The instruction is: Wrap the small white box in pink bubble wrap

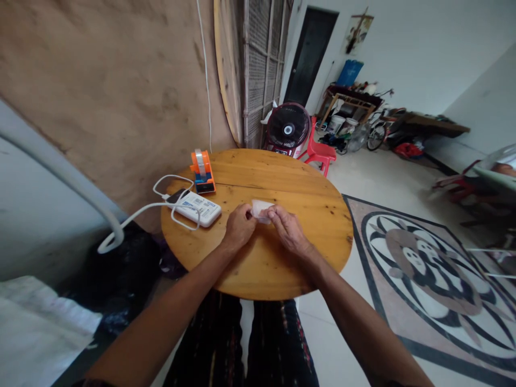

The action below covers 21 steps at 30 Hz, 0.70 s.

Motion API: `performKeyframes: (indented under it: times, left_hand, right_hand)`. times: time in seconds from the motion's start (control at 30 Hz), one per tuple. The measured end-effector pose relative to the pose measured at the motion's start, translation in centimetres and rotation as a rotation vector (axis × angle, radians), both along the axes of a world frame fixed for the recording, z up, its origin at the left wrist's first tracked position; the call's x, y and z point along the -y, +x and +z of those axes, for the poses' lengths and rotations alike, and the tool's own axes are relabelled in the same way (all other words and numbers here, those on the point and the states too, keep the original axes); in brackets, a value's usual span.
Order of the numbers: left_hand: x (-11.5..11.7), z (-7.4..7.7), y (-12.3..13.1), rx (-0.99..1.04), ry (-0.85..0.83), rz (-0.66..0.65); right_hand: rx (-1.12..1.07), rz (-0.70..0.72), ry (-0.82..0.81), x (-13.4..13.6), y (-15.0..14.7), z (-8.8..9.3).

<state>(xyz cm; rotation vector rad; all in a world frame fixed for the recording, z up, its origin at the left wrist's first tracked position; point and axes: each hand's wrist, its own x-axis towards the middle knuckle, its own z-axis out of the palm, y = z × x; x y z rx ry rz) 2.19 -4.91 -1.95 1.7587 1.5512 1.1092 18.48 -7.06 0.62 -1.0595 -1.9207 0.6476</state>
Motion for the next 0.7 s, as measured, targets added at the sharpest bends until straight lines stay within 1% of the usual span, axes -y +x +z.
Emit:
performKeyframes:
  times: [0.1, 0.17, 0.27, 0.33, 0.37, 0.43, 0.53, 0.63, 0.7]
  left_hand:
    - [0.0, 0.0, -0.8, -0.014, -0.012, -0.076]
    - [0.0, -0.1, -1.3, -0.024, -0.001, -0.098]
    - [-0.1, -0.4, -2.1, -0.079, 0.139, -0.129]
    - [-0.3, -0.4, -2.4, -0.175, 0.245, -0.218]
    - [-0.5, -0.4, -2.6, -0.236, 0.270, -0.273]
    - [-1.1, -0.3, -2.8, -0.348, 0.260, -0.366]
    - [-2.4, -0.3, -3.3, -0.418, 0.228, -0.480]
    - [-3.7, -0.6, -3.7, -0.416, 0.239, -0.588]
    - [-4.4, -0.9, -3.8, -0.409, 0.244, -0.637]
  right_hand:
    - [0.082, -0.022, 0.064, 0.3, -0.1, -0.6]
    - [0.145, -0.028, 0.104, 0.3, -0.2, -1.0]
    - [0.244, -0.052, 0.145, 0.2, -0.2, -1.3]
    - [0.318, -0.076, 0.153, 0.3, -0.2, -1.4]
    - [0.356, -0.084, 0.151, 0.3, -0.2, -1.5]
    - [0.405, -0.082, 0.163, 0.5, -0.2, -1.6]
    - [0.387, -0.039, 0.234, 0.5, -0.2, -1.8]
    - [0.329, 0.002, 0.316, 0.2, -0.3, -2.2]
    - [0.319, 0.004, 0.364, 0.0, -0.4, -2.6]
